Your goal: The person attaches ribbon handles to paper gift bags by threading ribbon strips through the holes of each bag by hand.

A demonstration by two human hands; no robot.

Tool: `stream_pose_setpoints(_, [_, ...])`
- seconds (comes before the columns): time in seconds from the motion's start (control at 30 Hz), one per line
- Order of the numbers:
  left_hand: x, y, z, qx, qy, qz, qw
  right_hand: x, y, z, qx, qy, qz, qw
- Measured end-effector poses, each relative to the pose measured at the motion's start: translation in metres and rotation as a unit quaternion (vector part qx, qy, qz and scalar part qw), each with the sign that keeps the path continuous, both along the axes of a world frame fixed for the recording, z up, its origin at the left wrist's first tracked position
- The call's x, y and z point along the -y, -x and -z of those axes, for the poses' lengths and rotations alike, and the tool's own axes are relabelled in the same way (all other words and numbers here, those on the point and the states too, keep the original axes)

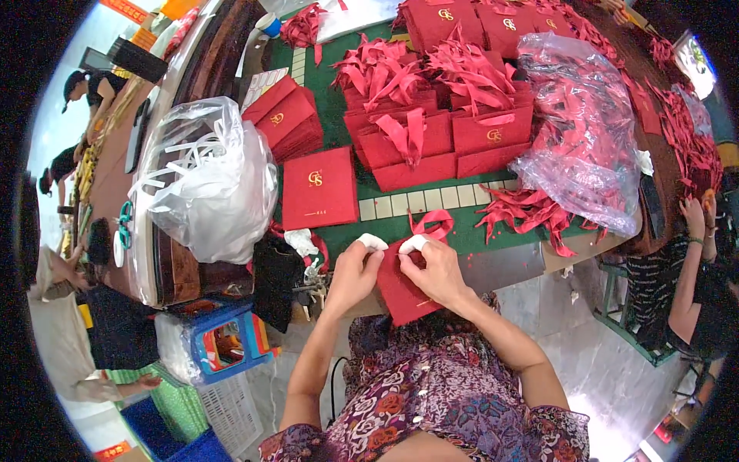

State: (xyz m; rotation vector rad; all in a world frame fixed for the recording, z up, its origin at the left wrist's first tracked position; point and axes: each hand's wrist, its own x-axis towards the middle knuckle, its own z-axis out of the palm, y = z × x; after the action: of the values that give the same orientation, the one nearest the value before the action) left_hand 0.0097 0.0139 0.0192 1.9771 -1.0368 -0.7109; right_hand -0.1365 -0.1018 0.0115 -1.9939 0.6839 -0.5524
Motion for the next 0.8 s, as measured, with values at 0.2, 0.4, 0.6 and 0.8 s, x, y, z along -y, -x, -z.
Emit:
stream_pose_setpoints(0.2, [-0.001, -0.007, 0.019, -0.179, 0.030, 0.010, 0.983, 0.003, 0.008, -0.003, 0.021, -0.039, -0.007, 0.999])
stream_pose_setpoints(0.4, [0.001, -0.007, 0.018, -0.190, 0.014, 0.022, 0.981, 0.003, 0.011, -0.011, 0.010, -0.019, -0.013, 1.000])
stream_pose_setpoints(0.6, [0.004, 0.002, -0.006, -0.067, 0.015, 0.006, 0.998, -0.002, 0.005, -0.010, 0.010, -0.003, 0.000, 1.000])
stream_pose_setpoints(0.8, [0.006, 0.008, -0.005, 0.051, 0.026, 0.005, 0.998, -0.014, -0.004, -0.002, 0.014, 0.159, 0.014, 0.987])
